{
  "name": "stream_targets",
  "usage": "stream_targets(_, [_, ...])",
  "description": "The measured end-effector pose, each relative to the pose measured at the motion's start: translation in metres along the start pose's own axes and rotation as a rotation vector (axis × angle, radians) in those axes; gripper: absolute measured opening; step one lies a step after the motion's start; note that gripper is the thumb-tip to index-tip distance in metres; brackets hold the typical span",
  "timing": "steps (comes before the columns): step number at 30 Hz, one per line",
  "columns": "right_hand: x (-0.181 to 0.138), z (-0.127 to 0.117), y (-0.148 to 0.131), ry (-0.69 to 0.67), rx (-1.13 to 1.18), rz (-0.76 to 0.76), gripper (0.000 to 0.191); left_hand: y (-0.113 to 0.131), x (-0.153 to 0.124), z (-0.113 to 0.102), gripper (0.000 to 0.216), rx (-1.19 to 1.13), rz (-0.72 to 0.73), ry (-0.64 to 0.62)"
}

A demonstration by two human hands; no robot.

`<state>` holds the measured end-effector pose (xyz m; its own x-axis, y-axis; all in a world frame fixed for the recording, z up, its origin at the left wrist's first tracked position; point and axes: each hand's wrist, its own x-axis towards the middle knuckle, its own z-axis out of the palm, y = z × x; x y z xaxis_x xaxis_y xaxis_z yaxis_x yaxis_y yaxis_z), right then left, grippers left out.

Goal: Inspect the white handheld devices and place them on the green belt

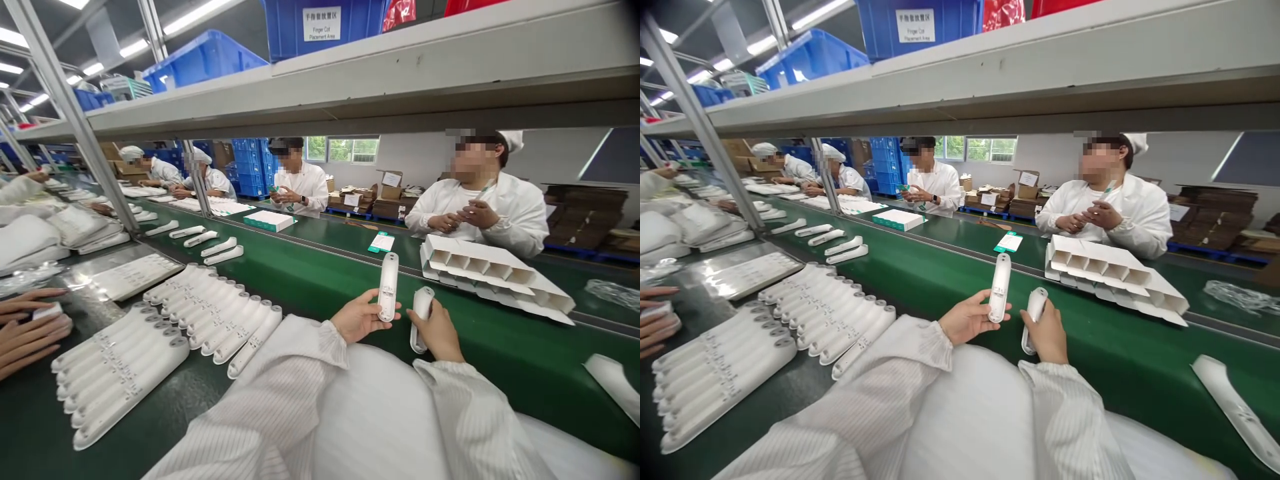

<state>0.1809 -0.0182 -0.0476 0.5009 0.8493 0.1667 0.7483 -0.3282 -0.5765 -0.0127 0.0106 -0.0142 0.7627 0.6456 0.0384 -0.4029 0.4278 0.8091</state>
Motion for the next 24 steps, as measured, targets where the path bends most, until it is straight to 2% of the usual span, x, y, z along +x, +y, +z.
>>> stream_targets(6, [0.006,0.007,0.017,-0.143,-0.169,-0.074,0.051,0.001,-0.001,0.002,0.048,0.018,-0.011,-0.080])
stream_targets(9, [0.006,0.007,0.019,-0.121,-0.159,-0.057,0.049,0.001,-0.001,0.003,0.050,0.032,-0.015,-0.092])
stream_targets(12, [0.005,0.004,0.017,-0.023,-0.097,-0.053,0.049,0.001,-0.002,0.005,0.054,0.049,-0.023,-0.101])
stream_targets(16, [0.001,-0.002,0.005,0.110,0.204,-0.110,0.048,0.002,-0.003,0.007,0.058,0.066,-0.029,-0.128])
stream_targets(20, [-0.008,-0.008,-0.015,0.031,0.674,-0.091,0.041,0.002,-0.003,0.009,0.061,0.075,-0.039,-0.135])
stream_targets(24, [-0.021,-0.012,-0.030,-0.040,0.893,-0.052,0.037,0.000,-0.001,0.008,0.062,0.072,-0.027,-0.135])
